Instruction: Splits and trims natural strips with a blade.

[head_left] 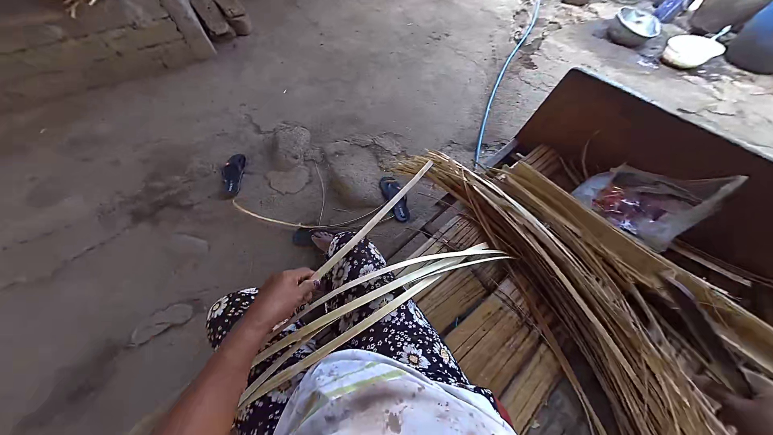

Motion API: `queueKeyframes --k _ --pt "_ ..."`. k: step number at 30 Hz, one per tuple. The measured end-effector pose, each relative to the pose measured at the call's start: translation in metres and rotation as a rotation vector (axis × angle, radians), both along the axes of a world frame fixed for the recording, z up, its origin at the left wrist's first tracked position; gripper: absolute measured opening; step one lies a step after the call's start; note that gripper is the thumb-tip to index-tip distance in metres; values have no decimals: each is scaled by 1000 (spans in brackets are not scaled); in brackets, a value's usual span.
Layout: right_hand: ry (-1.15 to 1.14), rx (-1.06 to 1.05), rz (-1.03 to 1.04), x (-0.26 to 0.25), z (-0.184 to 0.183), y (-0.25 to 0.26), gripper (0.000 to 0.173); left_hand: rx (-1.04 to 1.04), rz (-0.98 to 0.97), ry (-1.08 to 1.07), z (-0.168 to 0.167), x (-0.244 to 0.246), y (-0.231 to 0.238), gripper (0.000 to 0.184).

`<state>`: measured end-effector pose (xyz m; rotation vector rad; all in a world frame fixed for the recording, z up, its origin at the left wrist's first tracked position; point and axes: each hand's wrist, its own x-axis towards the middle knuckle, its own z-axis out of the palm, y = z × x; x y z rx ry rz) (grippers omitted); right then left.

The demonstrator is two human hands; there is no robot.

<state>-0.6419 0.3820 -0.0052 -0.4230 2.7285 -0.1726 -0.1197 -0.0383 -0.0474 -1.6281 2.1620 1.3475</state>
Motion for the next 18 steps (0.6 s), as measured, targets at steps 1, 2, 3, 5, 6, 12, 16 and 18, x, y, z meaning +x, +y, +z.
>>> queueKeyframes --k 1,2,3,5,6,12,16,18 --pt "-17 -76 27 7 9 -17 45 -37 19 -9 12 3 -1 30" --pt "-45 -166 58 17 18 -39 44 -70 31 -18 24 7 -3 31" --pt "-90 -264 90 31 25 -63 44 -101 36 -34 35 12 -5 32" --pt "-239 -470 185 60 35 -112 40 -191 58 -54 53 23 -7 33" --pt "-321 -552 252 76 35 -136 36 -242 79 -50 59 30 -8 32" --pt "-971 -738 548 189 18 -259 23 -568 308 396 90 78 -9 25" --pt "-1345 -684 660 270 50 -324 27 -650 420 786 142 92 -2 23" --pt "-1476 -632 735 312 69 -352 33 -707 408 902 165 89 2 23"
